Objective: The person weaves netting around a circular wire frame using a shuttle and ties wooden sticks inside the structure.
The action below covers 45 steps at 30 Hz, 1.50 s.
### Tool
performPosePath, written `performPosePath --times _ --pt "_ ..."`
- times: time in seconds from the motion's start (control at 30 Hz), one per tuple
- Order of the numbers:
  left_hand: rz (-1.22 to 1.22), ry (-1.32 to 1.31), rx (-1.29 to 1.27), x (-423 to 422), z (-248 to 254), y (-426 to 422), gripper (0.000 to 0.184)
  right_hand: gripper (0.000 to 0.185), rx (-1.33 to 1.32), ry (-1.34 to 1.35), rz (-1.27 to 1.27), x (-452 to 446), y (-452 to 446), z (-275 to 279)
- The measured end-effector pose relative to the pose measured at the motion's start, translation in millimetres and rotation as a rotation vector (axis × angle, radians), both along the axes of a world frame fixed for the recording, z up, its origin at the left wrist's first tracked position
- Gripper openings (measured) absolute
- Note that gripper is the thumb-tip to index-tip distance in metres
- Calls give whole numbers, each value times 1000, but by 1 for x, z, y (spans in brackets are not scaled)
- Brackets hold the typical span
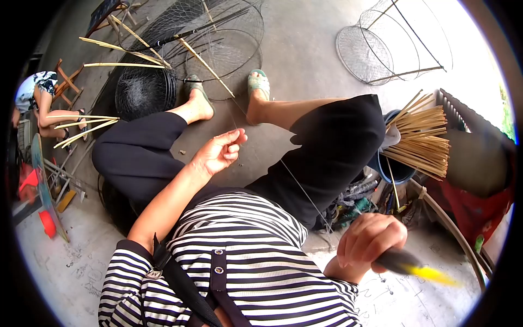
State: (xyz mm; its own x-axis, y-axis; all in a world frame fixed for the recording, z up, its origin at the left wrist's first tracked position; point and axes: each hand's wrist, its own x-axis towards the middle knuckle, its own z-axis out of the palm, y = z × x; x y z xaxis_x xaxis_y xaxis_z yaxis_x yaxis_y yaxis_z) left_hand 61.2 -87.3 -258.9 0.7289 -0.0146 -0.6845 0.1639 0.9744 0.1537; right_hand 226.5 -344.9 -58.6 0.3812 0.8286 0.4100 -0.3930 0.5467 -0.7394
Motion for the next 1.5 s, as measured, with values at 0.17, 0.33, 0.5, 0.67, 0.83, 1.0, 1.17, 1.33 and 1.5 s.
performPosePath --times 0.17,0.33,0.5,0.67,0.83,1.0,1.17,1.33,1.5 --pt "218 -89 -64 39 -19 7 13 23 -43 -26 212 17 -55 1" --pt "430 -141 -65 58 -32 28 13 37 -463 135 -403 -7 -121 -2" --pt "460 -115 -42 49 -42 40 12 32 -1333 -252 -780 22 -95 -23" --pt "274 40 291 25 -49 37 12 28 -1095 -638 -705 22 21 -47" --pt "123 184 707 -2 -45 33 13 27 -670 -1534 -472 6 202 -125" --pt "-38 290 1134 -17 -31 48 10 38 -531 -1890 -180 1 286 -197" --pt "-112 348 1887 -23 -33 101 6 17 -418 -1717 -10 32 291 -222" --pt "-50 -46 819 -9 -63 118 13 33 -226 -1595 -33 26 292 -226" --pt "50 -62 873 -7 -75 113 20 31 -713 -604 68 -27 287 -259"
